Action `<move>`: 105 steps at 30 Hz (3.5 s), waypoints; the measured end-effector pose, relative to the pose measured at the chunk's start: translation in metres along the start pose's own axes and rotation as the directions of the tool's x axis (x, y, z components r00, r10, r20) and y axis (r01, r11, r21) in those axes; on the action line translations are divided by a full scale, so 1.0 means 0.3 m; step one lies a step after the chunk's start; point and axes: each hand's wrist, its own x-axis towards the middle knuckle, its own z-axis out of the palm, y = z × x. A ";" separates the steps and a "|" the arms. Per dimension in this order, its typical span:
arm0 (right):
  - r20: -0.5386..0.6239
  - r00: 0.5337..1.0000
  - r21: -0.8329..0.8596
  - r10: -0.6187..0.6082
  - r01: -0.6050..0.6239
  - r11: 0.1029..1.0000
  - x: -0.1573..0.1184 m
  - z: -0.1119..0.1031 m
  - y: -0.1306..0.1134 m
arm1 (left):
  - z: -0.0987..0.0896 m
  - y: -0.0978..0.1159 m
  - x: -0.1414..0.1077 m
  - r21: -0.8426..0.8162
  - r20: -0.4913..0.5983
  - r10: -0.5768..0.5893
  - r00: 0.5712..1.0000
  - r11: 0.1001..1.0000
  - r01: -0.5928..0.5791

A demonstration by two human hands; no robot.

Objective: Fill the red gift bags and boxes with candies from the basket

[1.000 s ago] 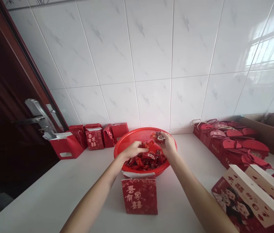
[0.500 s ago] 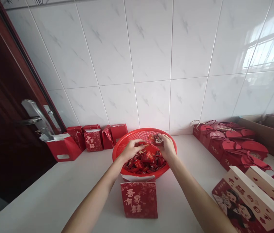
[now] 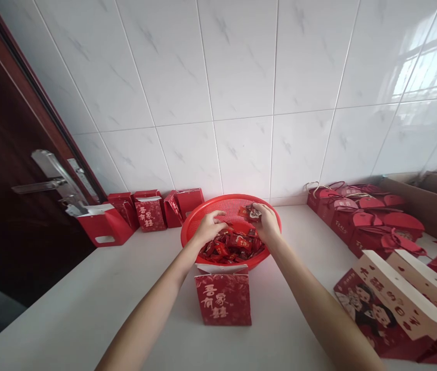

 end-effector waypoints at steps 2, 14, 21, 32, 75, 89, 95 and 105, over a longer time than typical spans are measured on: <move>0.004 1.000 -0.003 0.000 0.000 1.000 0.000 0.000 -0.001 | 0.001 -0.001 0.003 -0.009 0.011 0.005 1.000 1.000 -0.005; -0.017 1.000 -0.014 -0.003 0.003 1.000 -0.003 0.000 -0.008 | 0.009 -0.013 0.014 0.274 -0.070 0.064 0.995 0.961 -0.043; -0.024 1.000 -0.021 0.004 -0.004 1.000 -0.007 -0.001 -0.010 | 0.034 -0.009 -0.022 0.461 0.388 -0.001 0.922 0.866 -0.193; -0.040 0.999 -0.021 0.009 -0.010 1.000 0.001 -0.003 -0.013 | 0.032 0.004 0.005 0.495 0.187 0.106 0.977 0.848 -0.187; -0.065 0.997 -0.081 0.052 -0.057 0.995 -0.022 -0.007 -0.003 | 0.060 -0.020 -0.001 0.694 0.268 0.158 0.950 0.652 -0.304; -0.036 0.998 -0.106 0.060 -0.064 0.992 -0.012 -0.013 0.006 | 0.033 -0.042 0.030 0.142 -0.150 0.319 0.936 0.944 -0.299; 0.052 0.993 -0.158 0.106 -0.097 0.983 -0.013 -0.020 0.013 | 0.040 -0.021 0.010 0.076 -0.070 0.383 0.921 0.923 -0.378; 0.124 0.989 -0.101 0.085 -0.073 0.992 -0.004 -0.027 -0.009 | -0.036 0.046 -0.074 -0.210 -0.118 0.271 0.955 0.933 -0.291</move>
